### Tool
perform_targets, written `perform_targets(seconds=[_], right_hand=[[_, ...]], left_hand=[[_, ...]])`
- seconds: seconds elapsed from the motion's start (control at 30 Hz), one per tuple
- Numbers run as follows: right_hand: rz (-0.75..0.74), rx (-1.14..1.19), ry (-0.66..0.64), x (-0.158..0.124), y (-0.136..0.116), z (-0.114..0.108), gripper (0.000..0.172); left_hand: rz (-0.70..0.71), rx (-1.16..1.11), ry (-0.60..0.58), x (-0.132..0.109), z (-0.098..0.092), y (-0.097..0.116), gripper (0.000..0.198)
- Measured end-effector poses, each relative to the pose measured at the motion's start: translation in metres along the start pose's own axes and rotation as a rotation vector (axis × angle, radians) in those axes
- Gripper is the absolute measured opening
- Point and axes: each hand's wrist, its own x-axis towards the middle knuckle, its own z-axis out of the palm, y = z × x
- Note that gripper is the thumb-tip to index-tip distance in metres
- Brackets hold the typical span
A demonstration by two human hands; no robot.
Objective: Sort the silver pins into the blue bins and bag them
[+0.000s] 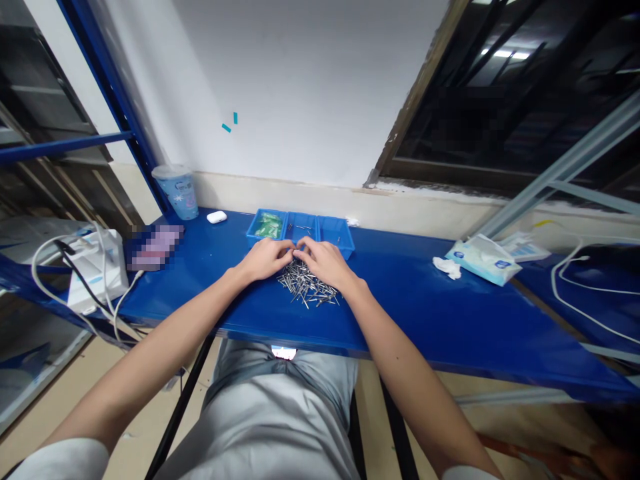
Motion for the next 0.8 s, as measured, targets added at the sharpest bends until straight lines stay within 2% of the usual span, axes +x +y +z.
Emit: perform_targets(seconds=[0.4, 0.57, 0.7, 0.8], right_hand=[[-0.026, -0.012, -0.003, 0.0, 0.002, 0.001, 0.014], [-0.002, -0.056, 0.002, 0.001, 0.002, 0.001, 0.024], [-0.098, -0.016, 0.103, -0.002, 0.004, -0.005, 0.02], [-0.095, -0.016, 0.299, -0.005, 0.003, -0.013, 0.028]], left_hand=[[0.006, 0.017, 0.012, 0.0, 0.001, 0.0, 0.032], [0.002, 0.0, 0.001, 0.0, 0.001, 0.0, 0.033], [-0.015, -0.014, 0.049, 0.0, 0.0, -0.001, 0.035], [-0.045, -0.01, 0.082, 0.001, -0.002, 0.0, 0.036]])
